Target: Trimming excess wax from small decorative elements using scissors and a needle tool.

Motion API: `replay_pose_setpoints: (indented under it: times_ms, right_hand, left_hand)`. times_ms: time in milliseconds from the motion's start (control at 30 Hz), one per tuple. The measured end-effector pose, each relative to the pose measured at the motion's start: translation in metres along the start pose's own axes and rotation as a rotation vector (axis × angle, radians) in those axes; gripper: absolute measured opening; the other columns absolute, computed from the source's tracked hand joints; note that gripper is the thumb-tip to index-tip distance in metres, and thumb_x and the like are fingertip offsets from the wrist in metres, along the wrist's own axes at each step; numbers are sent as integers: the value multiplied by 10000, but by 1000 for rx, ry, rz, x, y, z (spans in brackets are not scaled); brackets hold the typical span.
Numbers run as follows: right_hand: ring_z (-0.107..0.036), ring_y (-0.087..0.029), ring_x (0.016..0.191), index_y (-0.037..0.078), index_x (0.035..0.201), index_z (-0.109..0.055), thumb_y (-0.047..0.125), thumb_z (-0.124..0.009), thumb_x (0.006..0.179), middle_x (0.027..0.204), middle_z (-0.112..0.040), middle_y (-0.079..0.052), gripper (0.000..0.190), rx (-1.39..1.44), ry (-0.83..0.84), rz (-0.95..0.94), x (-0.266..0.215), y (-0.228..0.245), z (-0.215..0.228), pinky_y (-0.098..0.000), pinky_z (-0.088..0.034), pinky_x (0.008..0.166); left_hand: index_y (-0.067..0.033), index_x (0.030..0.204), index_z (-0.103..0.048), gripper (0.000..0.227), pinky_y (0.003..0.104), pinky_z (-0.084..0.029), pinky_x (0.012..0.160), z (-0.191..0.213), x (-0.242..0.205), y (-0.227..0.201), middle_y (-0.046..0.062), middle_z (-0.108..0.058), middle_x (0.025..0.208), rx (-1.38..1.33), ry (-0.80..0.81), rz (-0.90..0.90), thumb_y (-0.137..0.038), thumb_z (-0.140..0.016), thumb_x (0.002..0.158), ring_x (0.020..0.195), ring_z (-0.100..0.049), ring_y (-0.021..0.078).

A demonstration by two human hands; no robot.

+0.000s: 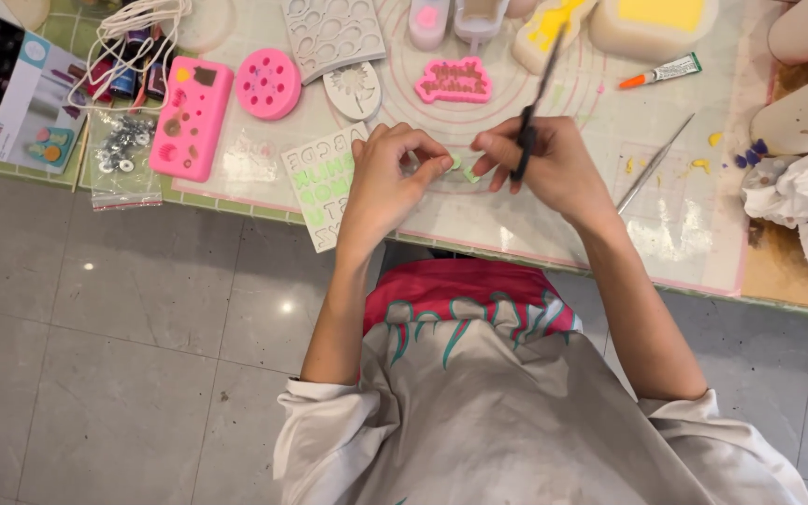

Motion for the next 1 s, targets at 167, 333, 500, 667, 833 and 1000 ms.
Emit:
replay_pose_setpoints:
  times_ms: [167, 333, 500, 667, 833, 1000]
  right_hand:
    - [-659, -80, 647, 14, 1023, -739, 266, -701, 996, 846, -761, -56, 257, 27, -83, -30, -2, -1, 8, -223, -470, 532]
    - [-657, -79, 640, 13, 1016, -744, 268, -701, 993, 836, -762, -56, 260, 11, -83, -48, -3, -3, 2, -221, -467, 532]
    - [-655, -80, 637, 11, 1026, -742, 250, -703, 990, 837, -760, -59, 245, 32, -82, -37, -4, -8, 4, -225, -466, 529]
    - [-649, -83, 636, 7, 1063, -746, 210, -705, 994, 835, -748, -69, 218, 51, -102, -16, 0, -5, -4, -224, -467, 526]
    - [-647, -73, 625, 18, 1088, -742, 202, -700, 979, 845, -760, -59, 218, 85, 35, -3, 21, -2, -61, -216, -468, 515]
    - [-640, -56, 624, 22, 1106, -735, 216, -697, 967, 855, -765, -38, 242, 82, 178, 22, 46, 6, -125, -218, -475, 500]
  left_hand:
    - [-114, 837, -802, 114, 405, -302, 926, -5, 1, 26, 21, -664, 830, 334, -48, 43, -226, -786, 824, 916, -534, 206]
    - [-111, 854, -811, 115, 421, -314, 922, -4, 2, 31, 36, -654, 812, 396, -93, 32, -222, -784, 841, 924, -531, 229]
    - [-116, 935, -813, 101, 454, -325, 910, 29, -9, 39, 60, -655, 839, 462, -232, -34, -181, -771, 868, 935, -552, 254]
    - [-75, 1037, -772, 124, 497, -380, 943, 99, -45, 35, 90, -673, 920, 720, -555, 100, -138, -750, 933, 988, -576, 297]
    - [-62, 1021, -760, 125, 488, -400, 935, 107, -65, 66, 119, -671, 969, 925, -612, 235, -98, -712, 911, 986, -589, 302]
    - [-33, 1059, -720, 148, 454, -445, 930, 104, -70, 65, 156, -648, 1001, 684, -548, 208, -34, -672, 919, 1019, -588, 322]
Point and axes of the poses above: each hand's wrist, its own x-axis towards the middle knuckle, its own z-axis out of the back of the hand, y = z × x, the point moved 4 cm from there along x, towards the middle knuckle
